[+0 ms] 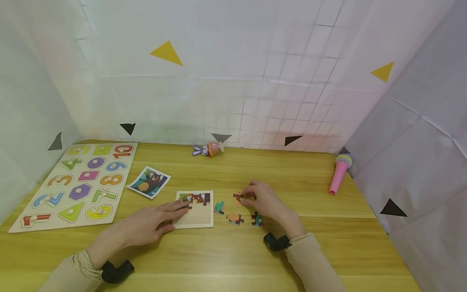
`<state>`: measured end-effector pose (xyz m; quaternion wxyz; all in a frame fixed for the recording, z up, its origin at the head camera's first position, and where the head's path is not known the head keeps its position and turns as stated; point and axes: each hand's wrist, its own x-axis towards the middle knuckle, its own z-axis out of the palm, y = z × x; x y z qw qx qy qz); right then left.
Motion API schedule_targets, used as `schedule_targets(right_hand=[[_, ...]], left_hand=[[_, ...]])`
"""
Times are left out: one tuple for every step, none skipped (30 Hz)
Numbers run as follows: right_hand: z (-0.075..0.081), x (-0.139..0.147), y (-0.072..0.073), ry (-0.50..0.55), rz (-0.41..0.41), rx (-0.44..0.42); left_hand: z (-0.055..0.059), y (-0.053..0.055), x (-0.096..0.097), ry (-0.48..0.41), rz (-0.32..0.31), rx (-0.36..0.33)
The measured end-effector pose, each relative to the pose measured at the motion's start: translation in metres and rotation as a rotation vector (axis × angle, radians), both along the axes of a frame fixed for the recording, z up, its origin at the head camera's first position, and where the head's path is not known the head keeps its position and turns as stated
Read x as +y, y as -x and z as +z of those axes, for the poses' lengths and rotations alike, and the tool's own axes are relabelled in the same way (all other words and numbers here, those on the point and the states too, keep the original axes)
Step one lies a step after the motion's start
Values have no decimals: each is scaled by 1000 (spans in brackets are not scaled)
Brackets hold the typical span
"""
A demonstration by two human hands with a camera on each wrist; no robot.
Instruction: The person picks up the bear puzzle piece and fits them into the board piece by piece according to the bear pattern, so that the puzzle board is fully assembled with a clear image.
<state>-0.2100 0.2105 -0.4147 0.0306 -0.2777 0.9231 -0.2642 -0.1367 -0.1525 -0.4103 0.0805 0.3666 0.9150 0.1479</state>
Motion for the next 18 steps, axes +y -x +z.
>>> schedule_targets(right_hand=[[0, 0, 0, -3, 2, 3], [0, 0, 0, -3, 3, 4], [0, 0, 0, -5, 6, 7], [0, 0, 0, -7, 6, 10], [0, 0, 1, -10, 9, 14], [0, 0, 1, -13, 12, 20], [0, 0, 1, -15, 17, 27], [-1, 0, 1, -17, 22, 34], [-1, 0, 1, -22, 26, 45], [-1, 0, 1, -25, 29, 53], [-2, 1, 2, -27, 36, 62], [-3, 1, 2, -30, 40, 70], [-3, 1, 2, -31, 45, 77], [-3, 1, 2, -33, 47, 81], [-4, 2, 3, -33, 49, 84], [-4, 2, 3, -32, 54, 86], [-5, 2, 3, -32, 56, 85], [-5, 2, 3, -32, 54, 81]], left_hand=[[0, 0, 0, 0, 1, -2], [1, 0, 0, 0, 0, -3], [1, 0, 0, 1, 2, -5], [1, 0, 0, 1, 2, -4], [1, 0, 0, 1, 3, -4], [1, 0, 0, 1, 2, -4], [1, 0, 0, 0, 3, -3], [1, 0, 0, 0, 3, -4], [1, 0, 0, -1, 4, -6], [1, 0, 0, -2, 3, -5], [1, 0, 0, -2, 5, -9], [1, 0, 0, -2, 8, -13], [1, 0, 0, 0, 13, -18], [0, 0, 0, 0, 16, -23], [0, 0, 0, 1, 19, -28], [0, 0, 0, 3, 23, -32], [0, 0, 0, 6, 27, -39], [0, 0, 0, 8, 29, -42]])
